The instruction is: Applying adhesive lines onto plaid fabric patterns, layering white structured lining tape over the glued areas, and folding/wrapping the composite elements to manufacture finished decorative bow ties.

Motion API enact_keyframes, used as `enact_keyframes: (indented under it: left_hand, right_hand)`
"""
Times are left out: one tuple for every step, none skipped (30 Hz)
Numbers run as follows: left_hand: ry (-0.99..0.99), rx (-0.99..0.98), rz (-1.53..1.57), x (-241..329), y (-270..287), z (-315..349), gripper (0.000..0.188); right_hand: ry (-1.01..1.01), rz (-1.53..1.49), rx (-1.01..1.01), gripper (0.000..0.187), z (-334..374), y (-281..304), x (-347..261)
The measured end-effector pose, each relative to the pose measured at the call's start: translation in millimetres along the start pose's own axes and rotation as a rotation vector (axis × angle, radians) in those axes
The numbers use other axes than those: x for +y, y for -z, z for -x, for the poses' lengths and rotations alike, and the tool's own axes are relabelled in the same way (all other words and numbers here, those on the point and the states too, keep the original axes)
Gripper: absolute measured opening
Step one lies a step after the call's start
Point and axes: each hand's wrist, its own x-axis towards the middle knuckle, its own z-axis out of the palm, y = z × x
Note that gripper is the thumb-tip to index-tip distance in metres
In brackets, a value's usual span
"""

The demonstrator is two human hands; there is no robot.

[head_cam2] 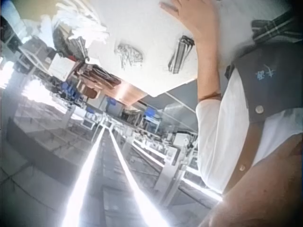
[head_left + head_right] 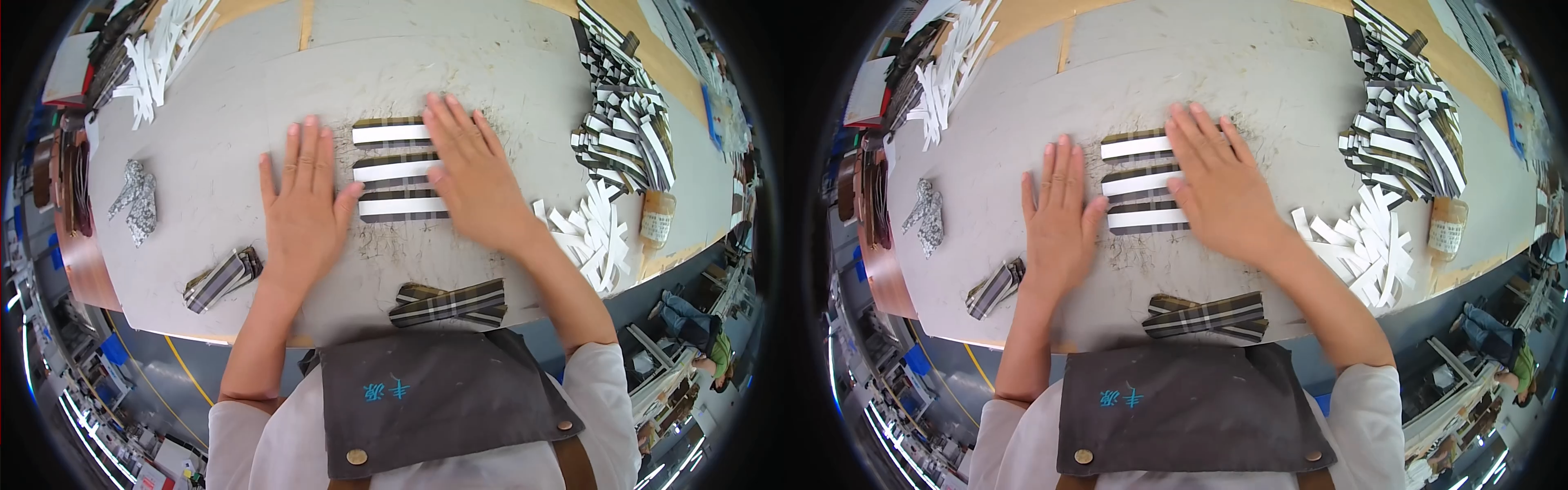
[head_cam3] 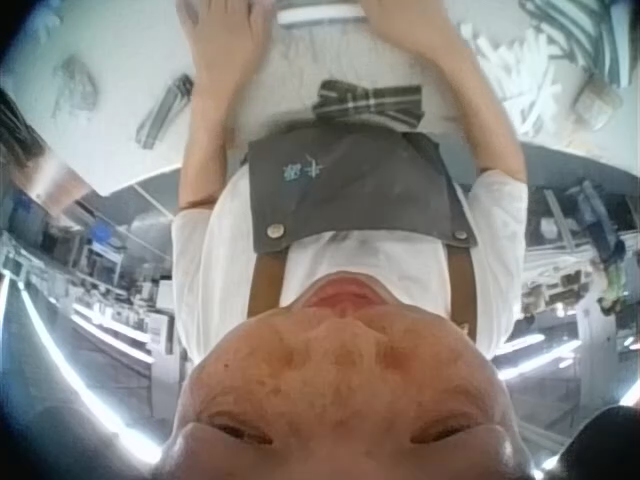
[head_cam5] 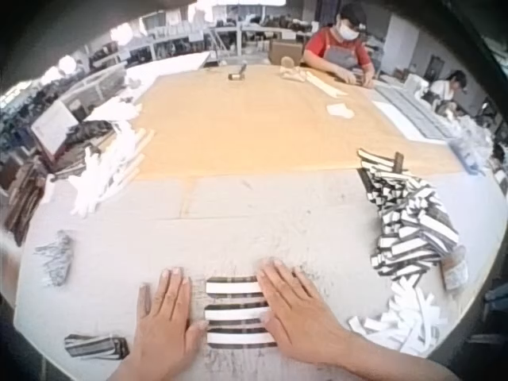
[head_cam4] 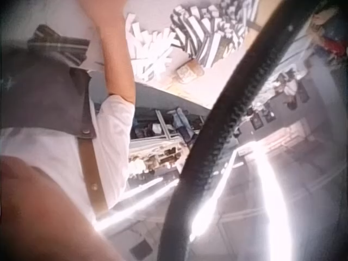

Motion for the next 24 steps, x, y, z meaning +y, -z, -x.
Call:
enact_keyframes:
  left_hand:
    - [0.0,0.003,-0.002,-1.2,2.5,-1.1,0.062]
    - [0.008,0.07,0.024,-1.6,8.7,-3.5,0.062]
    - [0.026,0.136,0.046,-2.9,13.3,-5.4,0.062]
    - [0.032,0.136,0.045,4.4,14.7,-8.8,0.062]
    - [-0.041,0.143,0.052,18.0,13.5,-15.1,0.061]
    - [-0.133,0.148,0.07,29.9,11.0,-23.1,0.06]
    - [-0.137,0.15,0.07,32.8,5.6,-23.2,0.06]
    - [-0.174,0.095,0.049,34.0,-6.2,-20.7,0.058]
    - [-0.208,0.039,0.033,35.2,-13.8,-20.5,0.057]
    - [-0.196,0.014,0.035,30.9,-13.7,-16.1,0.055]
    - [-0.195,0.015,0.036,25.1,-11.9,-13.6,0.055]
    - [-0.154,0.016,-0.005,17.2,-10.3,-13.1,0.055]
    - [-0.112,0.018,-0.047,10.2,-8.8,-12.7,0.055]
    - [-0.113,0.024,-0.048,3.9,-8.2,-12.0,0.055]
    - [-0.067,0.031,-0.046,-1.7,-7.8,-8.4,0.055]
    - [-0.021,0.038,-0.044,-4.0,-6.3,-5.8,0.054]
    - [-0.02,0.042,-0.043,-4.3,-2.3,-3.6,0.054]
    - [-0.006,0.094,0.002,-3.5,5.5,-2.4,0.054]
    - [0.015,0.147,0.045,-3.8,12.2,-0.7,0.054]
    - [0.018,0.148,0.044,-3.7,17.5,1.4,0.054]
    - [0.01,0.154,0.079,-2.0,22.1,3.1,0.054]
    - [0.006,0.161,0.113,-0.7,25.4,4.9,0.054]
    - [0.006,0.162,0.116,0.0,26.9,6.7,0.054]
    - [-0.003,0.155,0.126,1.7,28.7,7.7,0.055]
  right_hand:
    - [-0.02,-0.127,0.012,0.054,-0.3,3.7,3.5]
    - [-0.019,-0.126,0.014,0.054,0.2,11.7,2.3]
    - [-0.035,-0.066,0.099,0.053,-2.2,21.8,-1.3]
    - [-0.057,-0.003,0.182,0.052,-1.7,28.4,-4.3]
    - [-0.052,-0.005,0.179,0.052,-2.6,21.9,-8.0]
    - [-0.022,0.034,0.13,0.052,-1.8,11.2,-12.1]
    - [0.02,0.062,0.083,0.052,-0.9,0.5,-17.0]
    - [0.03,0.136,0.049,0.053,2.5,-12.0,-16.4]
    - [0.028,0.14,0.047,0.053,1.8,-12.4,-16.3]
    - [0.027,0.135,0.052,0.053,1.5,-12.4,-16.6]
    - [0.027,0.13,0.058,0.053,2.0,-12.0,-16.9]
    - [0.028,0.133,0.062,0.053,1.8,-12.6,-15.9]
    - [0.028,0.117,0.053,0.053,2.4,-13.5,-14.5]
    - [0.029,0.1,0.044,0.054,2.7,-13.3,-13.1]
    - [0.032,0.101,0.045,0.054,3.1,-10.9,-10.7]
    - [0.025,-0.028,0.047,0.054,3.0,-7.0,-5.3]
    - [0.017,-0.156,0.048,0.055,4.6,-2.0,-0.9]
    - [0.017,-0.155,0.05,0.055,8.3,6.0,0.9]
    - [-0.017,-0.103,0.081,0.055,11.0,15.6,1.5]
    - [-0.053,-0.049,0.113,0.056,14.8,23.2,1.7]
    - [-0.055,-0.046,0.113,0.056,22.3,29.1,0.9]
    - [-0.079,-0.031,0.083,0.056,30.6,34.7,-1.3]
    - [-0.104,-0.015,0.053,0.057,39.1,38.5,-2.8]
    - [-0.109,-0.01,0.054,0.057,50.1,40.5,-2.1]
